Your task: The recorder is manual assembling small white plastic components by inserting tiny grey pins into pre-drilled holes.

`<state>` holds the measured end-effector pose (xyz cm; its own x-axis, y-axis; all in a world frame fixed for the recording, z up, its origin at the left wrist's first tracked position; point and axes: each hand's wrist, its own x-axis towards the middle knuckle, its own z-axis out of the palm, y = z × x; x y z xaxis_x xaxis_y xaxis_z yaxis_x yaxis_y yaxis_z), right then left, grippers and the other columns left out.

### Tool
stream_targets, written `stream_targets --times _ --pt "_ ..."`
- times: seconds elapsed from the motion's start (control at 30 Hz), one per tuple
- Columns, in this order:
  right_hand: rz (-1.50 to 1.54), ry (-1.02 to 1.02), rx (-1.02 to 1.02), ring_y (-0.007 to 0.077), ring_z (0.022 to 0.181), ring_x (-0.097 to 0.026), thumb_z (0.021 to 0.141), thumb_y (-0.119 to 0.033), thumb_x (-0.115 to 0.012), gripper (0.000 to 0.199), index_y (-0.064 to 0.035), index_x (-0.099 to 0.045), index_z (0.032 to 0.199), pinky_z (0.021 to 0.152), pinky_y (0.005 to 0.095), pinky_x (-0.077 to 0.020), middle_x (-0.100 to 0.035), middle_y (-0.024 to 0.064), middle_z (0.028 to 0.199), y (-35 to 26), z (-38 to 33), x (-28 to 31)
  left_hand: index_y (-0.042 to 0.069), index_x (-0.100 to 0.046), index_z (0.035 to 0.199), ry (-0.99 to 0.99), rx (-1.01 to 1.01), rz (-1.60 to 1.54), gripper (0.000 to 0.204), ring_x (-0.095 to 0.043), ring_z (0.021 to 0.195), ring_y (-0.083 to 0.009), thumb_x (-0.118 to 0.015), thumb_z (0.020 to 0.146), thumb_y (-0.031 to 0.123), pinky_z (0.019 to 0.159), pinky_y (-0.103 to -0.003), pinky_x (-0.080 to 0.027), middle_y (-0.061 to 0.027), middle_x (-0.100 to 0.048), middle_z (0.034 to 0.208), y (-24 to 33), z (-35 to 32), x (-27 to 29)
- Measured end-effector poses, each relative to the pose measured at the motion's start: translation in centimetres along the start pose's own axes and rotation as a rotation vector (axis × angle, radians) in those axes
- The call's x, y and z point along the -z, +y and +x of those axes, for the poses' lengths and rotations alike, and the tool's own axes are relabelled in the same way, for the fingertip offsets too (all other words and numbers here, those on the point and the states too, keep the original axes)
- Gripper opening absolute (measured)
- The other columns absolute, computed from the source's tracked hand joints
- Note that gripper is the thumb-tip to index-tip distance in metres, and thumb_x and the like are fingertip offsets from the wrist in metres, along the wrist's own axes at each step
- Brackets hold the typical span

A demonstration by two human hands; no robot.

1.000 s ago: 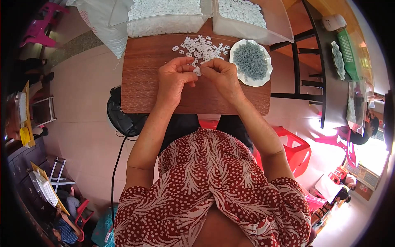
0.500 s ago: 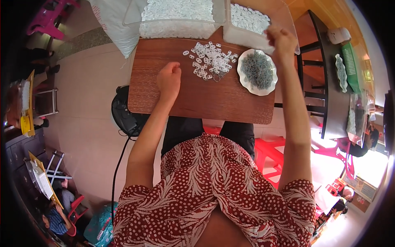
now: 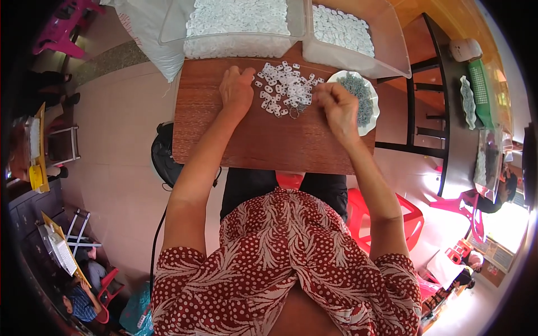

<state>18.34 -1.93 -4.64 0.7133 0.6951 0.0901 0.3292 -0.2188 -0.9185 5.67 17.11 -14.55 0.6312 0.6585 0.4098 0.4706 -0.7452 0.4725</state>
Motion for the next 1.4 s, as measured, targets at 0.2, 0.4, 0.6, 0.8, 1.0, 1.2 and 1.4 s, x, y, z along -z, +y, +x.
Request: stream_targets --times 0.2,0.4,0.6,0.8,1.0,1.2,1.4 --pt "0.085 -0.082 -0.123 0.0065 0.066 -0.052 0.083 -0.001 -0.056 0.011 0.0030 -0.061 0.092 0.062 0.0203 -0.0433 -0.064 0.0045 0.075 1.6 -2.1 -0.6 0.011 -0.064 0.080 -0.068 -0.232 0.056 0.015 -0.049 0.080 -0.0277 -0.054 0.070 0.004 0.067 -0.036 -0.045 -0.0093 -0.049 0.083 0.8 -0.5 -0.4" --pt "0.083 -0.055 -0.127 0.0104 0.068 -0.059 0.082 0.000 -0.056 0.010 0.0023 -0.061 0.089 0.061 0.0226 -0.0464 -0.064 0.0072 0.073 1.8 -3.1 -0.2 0.008 -0.058 0.075 -0.093 -0.348 0.154 0.014 -0.049 0.081 -0.0275 -0.059 0.064 0.000 0.064 -0.037 -0.046 -0.0092 -0.049 0.084 0.8 0.0 -0.6" --pt "0.113 -0.051 -0.149 0.0124 0.067 -0.060 0.080 -0.002 -0.059 0.009 0.0009 -0.062 0.087 0.061 0.0239 -0.0466 -0.065 0.0085 0.074 3.0 -4.1 -0.9 0.008 -0.055 0.076 -0.071 -0.253 0.084 0.013 -0.053 0.078 -0.0282 -0.060 0.067 0.001 0.062 -0.039 -0.045 -0.0084 -0.051 0.079 1.1 -0.7 -0.2" --pt "-0.308 0.048 0.070 0.0282 0.071 -0.058 0.071 -0.004 -0.064 0.010 -0.0059 -0.063 0.081 0.064 0.0354 -0.0466 -0.061 0.0106 0.074 7.0 -5.0 -3.1 0.007 -0.062 0.082 -0.101 0.162 -0.287 0.012 -0.057 0.070 -0.0178 -0.067 0.071 0.007 0.063 -0.030 -0.046 -0.0060 -0.059 0.076 1.8 -3.7 3.7" --pt "-0.515 0.090 0.298 0.0291 0.073 -0.055 0.069 -0.007 -0.067 0.010 -0.0072 -0.062 0.078 0.063 0.0380 -0.0449 -0.058 0.0090 0.074 6.8 -4.7 -4.9 0.003 -0.063 0.083 -0.166 0.500 -0.774 0.008 -0.051 0.060 -0.0063 -0.064 0.076 0.005 0.055 -0.020 -0.041 0.0019 -0.059 0.072 2.1 -7.5 5.8" --pt "-0.587 0.099 0.405 0.0274 0.072 -0.054 0.066 -0.007 -0.067 0.014 -0.0088 -0.060 0.077 0.062 0.0375 -0.0443 -0.056 0.0076 0.073 7.1 -4.6 -5.8 0.003 -0.063 0.083 -0.280 0.797 -0.997 0.006 -0.048 0.056 -0.0039 -0.063 0.077 0.003 0.049 -0.017 -0.037 0.0021 -0.058 0.071 3.8 -9.3 7.6" --pt "-0.642 0.098 0.404 0.0279 0.072 -0.053 0.065 -0.006 -0.067 0.013 -0.0086 -0.059 0.075 0.062 0.0375 -0.0444 -0.055 0.0076 0.072 7.7 -4.2 -6.4 0.003 -0.063 0.082 -0.331 0.821 -1.045 0.004 -0.048 0.055 -0.0046 -0.062 0.078 0.004 0.048 -0.017 -0.038 0.0011 -0.059 0.071 4.0 -10.5 7.2"
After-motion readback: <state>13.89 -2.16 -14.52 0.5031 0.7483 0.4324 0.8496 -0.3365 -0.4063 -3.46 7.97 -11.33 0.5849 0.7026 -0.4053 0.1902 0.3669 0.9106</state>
